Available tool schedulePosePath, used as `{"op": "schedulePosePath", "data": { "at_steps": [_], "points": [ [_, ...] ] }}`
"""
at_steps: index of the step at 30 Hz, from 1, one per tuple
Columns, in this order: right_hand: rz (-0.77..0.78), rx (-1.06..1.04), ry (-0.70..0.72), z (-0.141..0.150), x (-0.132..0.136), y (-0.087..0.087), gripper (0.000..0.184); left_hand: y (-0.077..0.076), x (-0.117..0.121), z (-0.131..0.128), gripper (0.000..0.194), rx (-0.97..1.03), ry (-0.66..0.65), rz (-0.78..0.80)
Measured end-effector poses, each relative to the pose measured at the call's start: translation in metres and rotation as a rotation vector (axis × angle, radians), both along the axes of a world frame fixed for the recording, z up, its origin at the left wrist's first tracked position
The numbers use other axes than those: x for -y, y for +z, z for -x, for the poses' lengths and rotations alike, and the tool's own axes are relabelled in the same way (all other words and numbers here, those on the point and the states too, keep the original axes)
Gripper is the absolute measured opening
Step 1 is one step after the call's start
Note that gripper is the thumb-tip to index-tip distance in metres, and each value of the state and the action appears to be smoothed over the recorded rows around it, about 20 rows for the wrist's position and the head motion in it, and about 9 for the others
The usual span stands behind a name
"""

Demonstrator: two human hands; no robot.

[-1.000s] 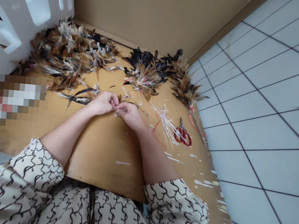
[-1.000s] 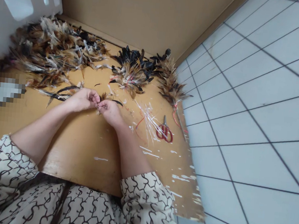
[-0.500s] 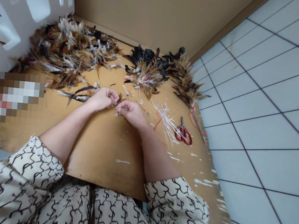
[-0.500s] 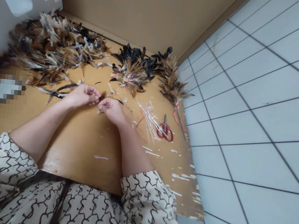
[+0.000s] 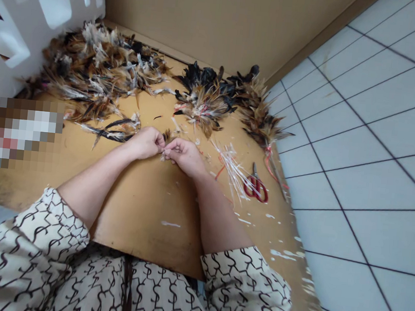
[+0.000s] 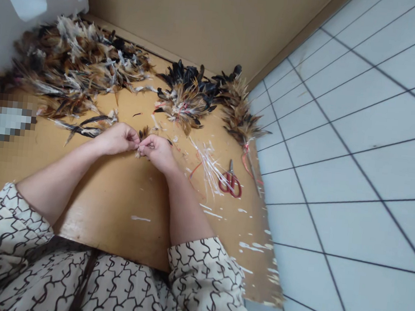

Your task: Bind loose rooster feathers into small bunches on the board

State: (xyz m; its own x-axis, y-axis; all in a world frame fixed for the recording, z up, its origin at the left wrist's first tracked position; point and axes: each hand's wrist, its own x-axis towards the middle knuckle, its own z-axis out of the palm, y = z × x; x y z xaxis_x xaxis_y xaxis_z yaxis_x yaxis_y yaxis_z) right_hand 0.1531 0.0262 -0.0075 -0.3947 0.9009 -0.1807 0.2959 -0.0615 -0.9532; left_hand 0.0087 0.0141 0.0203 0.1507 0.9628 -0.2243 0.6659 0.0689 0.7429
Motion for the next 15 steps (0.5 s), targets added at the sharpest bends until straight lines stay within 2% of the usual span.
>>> {"op": "schedulePosePath", "data": {
  "at_steps": [6, 15],
  "points": [
    [0.026, 0.007, -0.028, 0.001, -0.001, -0.001, 0.009, 0.004, 0.003, -0.002, 0.012, -0.047, 0.007, -0.001],
    [0.063, -0.046, -0.003, -0.004, -0.006, -0.003, 0.012, -0.009, -0.001, -0.001, 0.013, 0.123, -0.013, 0.116]
  ]
}}
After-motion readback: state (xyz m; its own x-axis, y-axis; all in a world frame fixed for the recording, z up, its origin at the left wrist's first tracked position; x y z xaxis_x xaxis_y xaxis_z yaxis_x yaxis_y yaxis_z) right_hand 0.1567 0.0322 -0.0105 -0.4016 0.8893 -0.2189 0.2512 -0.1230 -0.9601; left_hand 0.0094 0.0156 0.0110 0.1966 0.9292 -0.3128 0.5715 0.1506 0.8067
